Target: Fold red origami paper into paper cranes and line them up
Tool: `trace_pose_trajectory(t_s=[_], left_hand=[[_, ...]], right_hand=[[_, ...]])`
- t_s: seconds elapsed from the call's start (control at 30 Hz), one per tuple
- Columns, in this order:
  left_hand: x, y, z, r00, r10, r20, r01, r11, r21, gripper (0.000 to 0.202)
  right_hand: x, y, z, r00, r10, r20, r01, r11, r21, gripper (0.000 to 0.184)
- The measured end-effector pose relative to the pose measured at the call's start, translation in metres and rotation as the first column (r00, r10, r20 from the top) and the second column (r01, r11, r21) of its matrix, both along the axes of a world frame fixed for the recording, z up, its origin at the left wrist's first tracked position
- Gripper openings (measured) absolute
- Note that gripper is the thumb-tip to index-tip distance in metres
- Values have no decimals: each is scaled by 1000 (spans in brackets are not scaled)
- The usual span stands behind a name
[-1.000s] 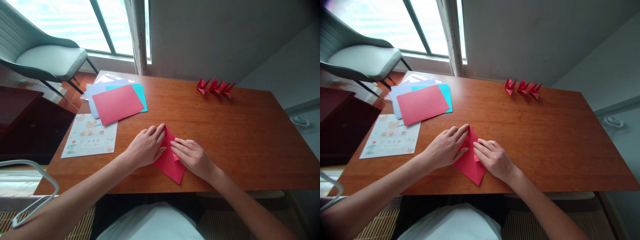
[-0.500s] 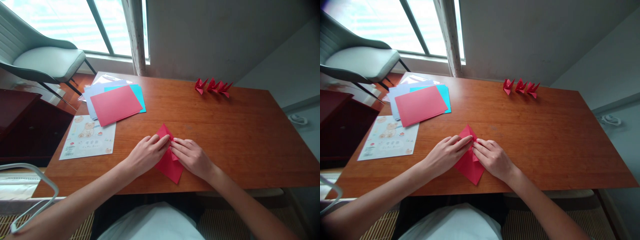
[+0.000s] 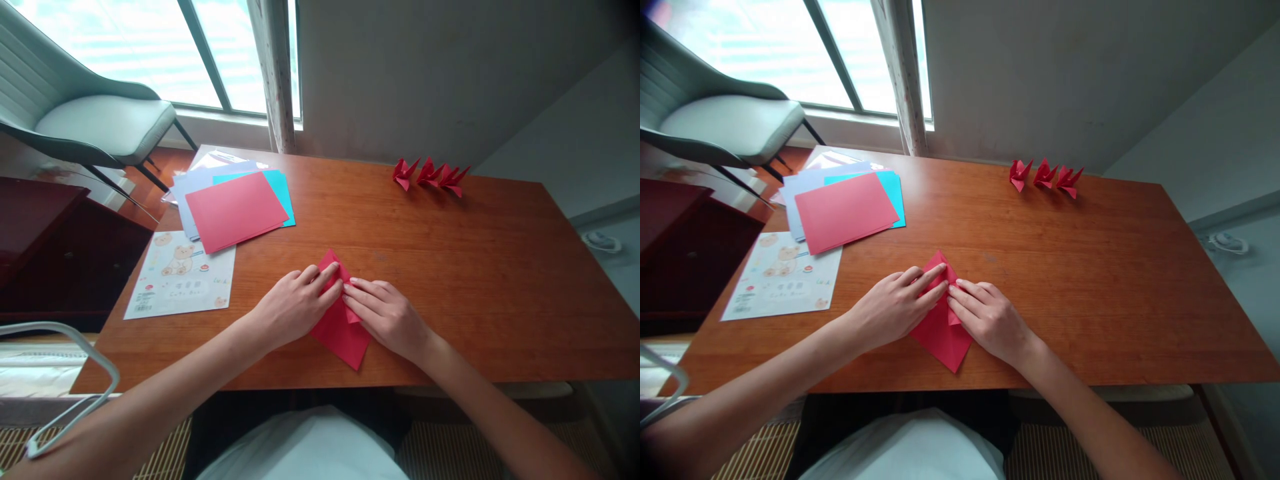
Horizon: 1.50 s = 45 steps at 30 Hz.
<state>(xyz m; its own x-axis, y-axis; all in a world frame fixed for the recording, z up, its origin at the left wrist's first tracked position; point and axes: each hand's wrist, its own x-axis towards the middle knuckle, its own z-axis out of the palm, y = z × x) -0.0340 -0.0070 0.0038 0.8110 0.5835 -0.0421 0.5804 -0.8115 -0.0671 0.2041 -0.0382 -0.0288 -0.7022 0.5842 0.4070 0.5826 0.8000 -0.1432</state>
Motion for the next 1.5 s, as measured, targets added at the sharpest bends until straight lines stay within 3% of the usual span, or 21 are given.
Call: trace_pose_trajectory(t_s=[0.7,0.8,0.87,0.97,1.03,1.07,1.23,1.5], left_hand=[[0,-3,-3,1000,-2,-18,2,1000,30,42],[-1,-3,-4,1000,-11,-21,12,999,40,42],[-1,-3,-5,1000,-16,-21,16,999,43,42],[-2,-4,-6,1000,-14,-15,14,999,49,45],[-2,-4,-6,1000,-7,-11,8,998,55,48],[-2,-4,-6,1000,-4,-10,5,998,55,48],[-1,-4,-5,1000,7,-8,-7,1000,26,48],[0,-6,-8,999,32,19,-32,999,6,48]], right_hand=[[0,0,0,1000,-8,27,8,1000,-2,29],[2,-3,3,999,13,-40,-17,996,-91,31],[3,-2,9,983,1,-184,-42,975,-220,36],[-1,9,20,891,-230,-391,44,903,-428,28],[-7,23,22,849,-402,-343,213,855,-474,14],[-9,30,22,857,-426,-289,258,841,-476,8],[-15,53,8,915,-393,-87,303,815,-494,11],[-22,65,4,876,-482,8,439,790,-428,16]])
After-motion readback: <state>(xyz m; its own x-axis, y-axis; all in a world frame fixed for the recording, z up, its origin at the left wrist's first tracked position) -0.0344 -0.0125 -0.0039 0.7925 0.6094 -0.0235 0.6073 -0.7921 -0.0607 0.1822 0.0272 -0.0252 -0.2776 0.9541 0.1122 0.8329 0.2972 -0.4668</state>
